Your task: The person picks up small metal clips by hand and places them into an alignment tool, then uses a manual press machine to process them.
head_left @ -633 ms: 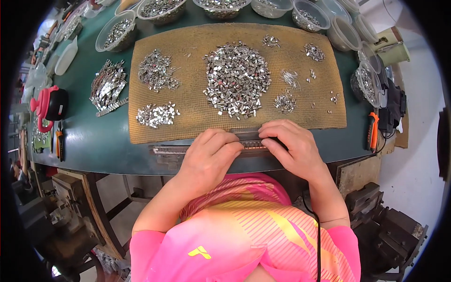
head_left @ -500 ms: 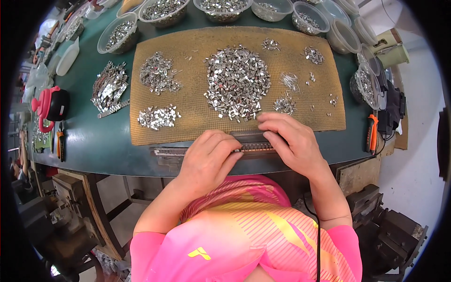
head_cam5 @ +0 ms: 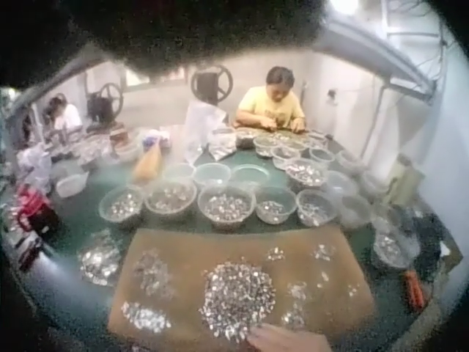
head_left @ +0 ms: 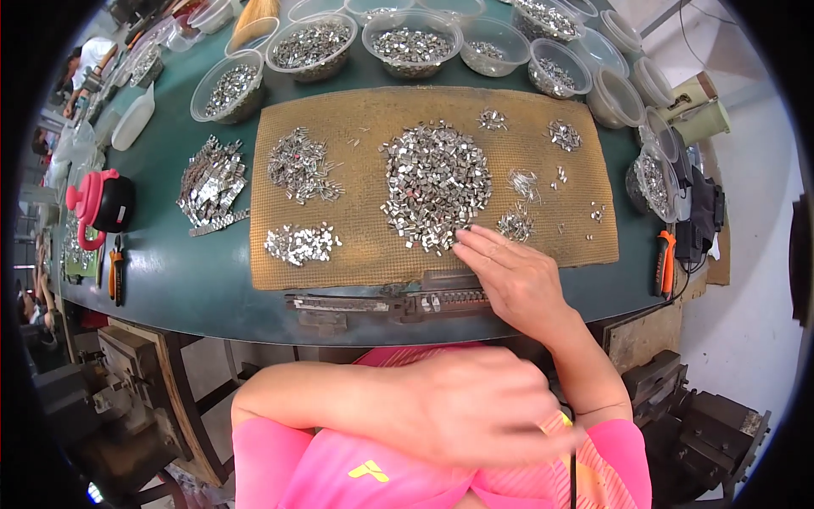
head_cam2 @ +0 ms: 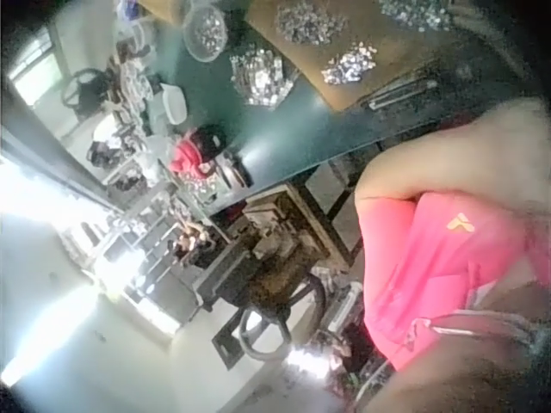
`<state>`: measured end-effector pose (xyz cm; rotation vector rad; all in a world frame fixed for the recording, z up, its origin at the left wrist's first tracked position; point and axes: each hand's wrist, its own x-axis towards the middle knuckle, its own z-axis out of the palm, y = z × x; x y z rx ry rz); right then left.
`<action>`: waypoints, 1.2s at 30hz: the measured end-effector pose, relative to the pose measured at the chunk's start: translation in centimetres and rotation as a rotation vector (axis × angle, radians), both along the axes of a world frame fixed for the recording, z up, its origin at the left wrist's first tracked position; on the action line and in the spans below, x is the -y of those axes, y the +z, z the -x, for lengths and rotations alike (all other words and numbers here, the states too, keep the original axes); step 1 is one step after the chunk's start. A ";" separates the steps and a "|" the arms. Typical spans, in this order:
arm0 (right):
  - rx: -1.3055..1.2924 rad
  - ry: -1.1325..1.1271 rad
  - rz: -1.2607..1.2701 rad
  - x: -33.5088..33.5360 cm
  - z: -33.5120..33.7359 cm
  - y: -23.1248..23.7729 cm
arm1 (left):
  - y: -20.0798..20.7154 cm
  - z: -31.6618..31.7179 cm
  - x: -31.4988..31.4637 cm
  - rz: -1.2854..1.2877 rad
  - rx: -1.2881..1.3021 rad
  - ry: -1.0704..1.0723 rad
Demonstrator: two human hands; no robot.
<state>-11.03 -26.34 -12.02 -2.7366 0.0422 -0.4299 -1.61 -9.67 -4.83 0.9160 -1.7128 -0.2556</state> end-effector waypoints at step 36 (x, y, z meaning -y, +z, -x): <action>-0.033 -0.112 0.012 2.3 0.2 -0.6 | -7.2 -5.6 2.7 -0.493 0.413 0.538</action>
